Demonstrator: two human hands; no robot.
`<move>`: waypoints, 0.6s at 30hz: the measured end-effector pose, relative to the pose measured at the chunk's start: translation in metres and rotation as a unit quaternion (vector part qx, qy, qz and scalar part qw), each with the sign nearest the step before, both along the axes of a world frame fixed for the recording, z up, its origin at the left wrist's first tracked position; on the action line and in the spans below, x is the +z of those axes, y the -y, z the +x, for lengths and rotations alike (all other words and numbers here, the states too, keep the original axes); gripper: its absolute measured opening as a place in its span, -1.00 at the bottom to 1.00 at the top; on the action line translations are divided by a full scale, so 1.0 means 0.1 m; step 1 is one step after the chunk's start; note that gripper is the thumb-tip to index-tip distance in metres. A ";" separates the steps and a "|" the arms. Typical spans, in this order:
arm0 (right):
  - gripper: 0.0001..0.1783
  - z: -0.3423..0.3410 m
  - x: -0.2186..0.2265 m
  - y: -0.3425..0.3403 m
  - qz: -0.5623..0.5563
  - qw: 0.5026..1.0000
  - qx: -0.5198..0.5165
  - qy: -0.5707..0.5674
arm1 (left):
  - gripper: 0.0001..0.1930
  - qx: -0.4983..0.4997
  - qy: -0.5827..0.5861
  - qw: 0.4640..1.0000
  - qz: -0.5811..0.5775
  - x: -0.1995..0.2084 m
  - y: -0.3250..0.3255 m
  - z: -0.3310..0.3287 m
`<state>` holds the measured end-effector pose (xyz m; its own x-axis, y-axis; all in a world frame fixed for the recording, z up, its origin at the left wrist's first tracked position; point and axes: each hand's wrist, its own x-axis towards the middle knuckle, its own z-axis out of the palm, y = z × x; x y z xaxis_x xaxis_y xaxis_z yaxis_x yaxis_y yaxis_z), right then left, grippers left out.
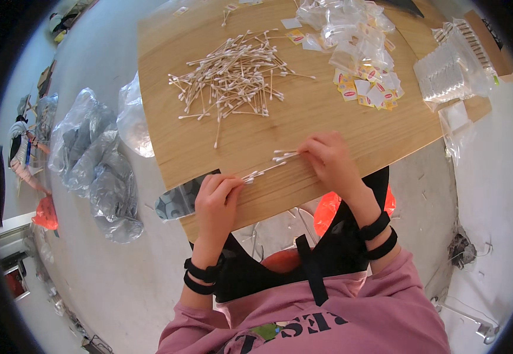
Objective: Sorting cotton swabs and placing them into individual plastic bags.
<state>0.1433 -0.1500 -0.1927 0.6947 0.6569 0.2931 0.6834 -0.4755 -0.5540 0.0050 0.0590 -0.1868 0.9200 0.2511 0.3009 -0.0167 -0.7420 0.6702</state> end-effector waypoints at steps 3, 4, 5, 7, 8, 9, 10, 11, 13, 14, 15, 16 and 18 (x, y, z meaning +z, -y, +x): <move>-0.90 0.05 0.00 -0.02 0.013 0.999 -0.025 -0.037 | -0.92 -0.006 0.017 1.000 -0.008 -0.03 0.02 -0.02; -0.90 0.04 0.00 -0.08 0.014 0.999 -0.026 -0.039 | -0.90 -0.021 0.020 1.000 0.005 -0.03 0.08 0.02; -0.88 0.01 -0.01 -0.19 0.008 0.999 -0.003 -0.041 | -0.88 -0.036 0.023 0.999 0.018 -0.02 0.14 0.07; -0.86 -0.04 0.00 -0.36 0.005 0.999 0.019 -0.043 | -0.85 -0.022 0.020 0.998 0.056 0.03 0.25 0.21; -0.85 -0.06 0.02 -0.42 0.002 0.998 0.048 -0.041 | -0.81 -0.006 0.019 0.996 0.091 0.05 0.26 0.26; -0.83 -0.07 0.05 -0.44 0.000 0.996 0.078 -0.039 | -0.81 -0.007 0.017 0.996 0.093 0.10 0.25 0.31; -0.83 -0.09 0.09 -0.44 0.002 0.996 0.077 -0.041 | -0.79 0.001 -0.014 0.996 0.085 0.15 0.24 0.34; -0.82 -0.12 0.13 -0.44 0.016 0.996 0.076 -0.053 | -0.77 0.010 -0.045 0.996 0.078 0.18 0.23 0.38; -0.80 -0.17 0.16 -0.43 0.032 0.995 0.071 -0.063 | -0.77 0.010 -0.047 0.999 0.010 0.20 0.16 0.44; -0.80 -0.20 0.12 -0.45 0.027 0.997 0.060 -0.041 | -0.76 0.012 -0.049 0.997 -0.061 0.21 0.12 0.47; -0.79 -0.21 0.07 -0.44 0.020 0.999 0.044 -0.020 | -0.76 0.007 -0.049 0.997 -0.062 0.22 0.11 0.55; -0.79 -0.21 0.02 -0.43 0.019 0.999 0.039 -0.019 | -0.76 0.016 -0.060 0.994 -0.095 0.25 0.10 0.65; -0.81 -0.22 -0.06 -0.41 0.043 0.999 0.023 0.009 | -0.75 0.020 -0.072 0.989 -0.126 0.23 0.11 0.86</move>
<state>0.1214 -0.1089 -0.1992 0.6589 0.6596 0.3617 0.7131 -0.3948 -0.5793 0.0909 0.0480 -0.1636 0.9367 0.3382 0.0909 0.1178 -0.5487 0.8277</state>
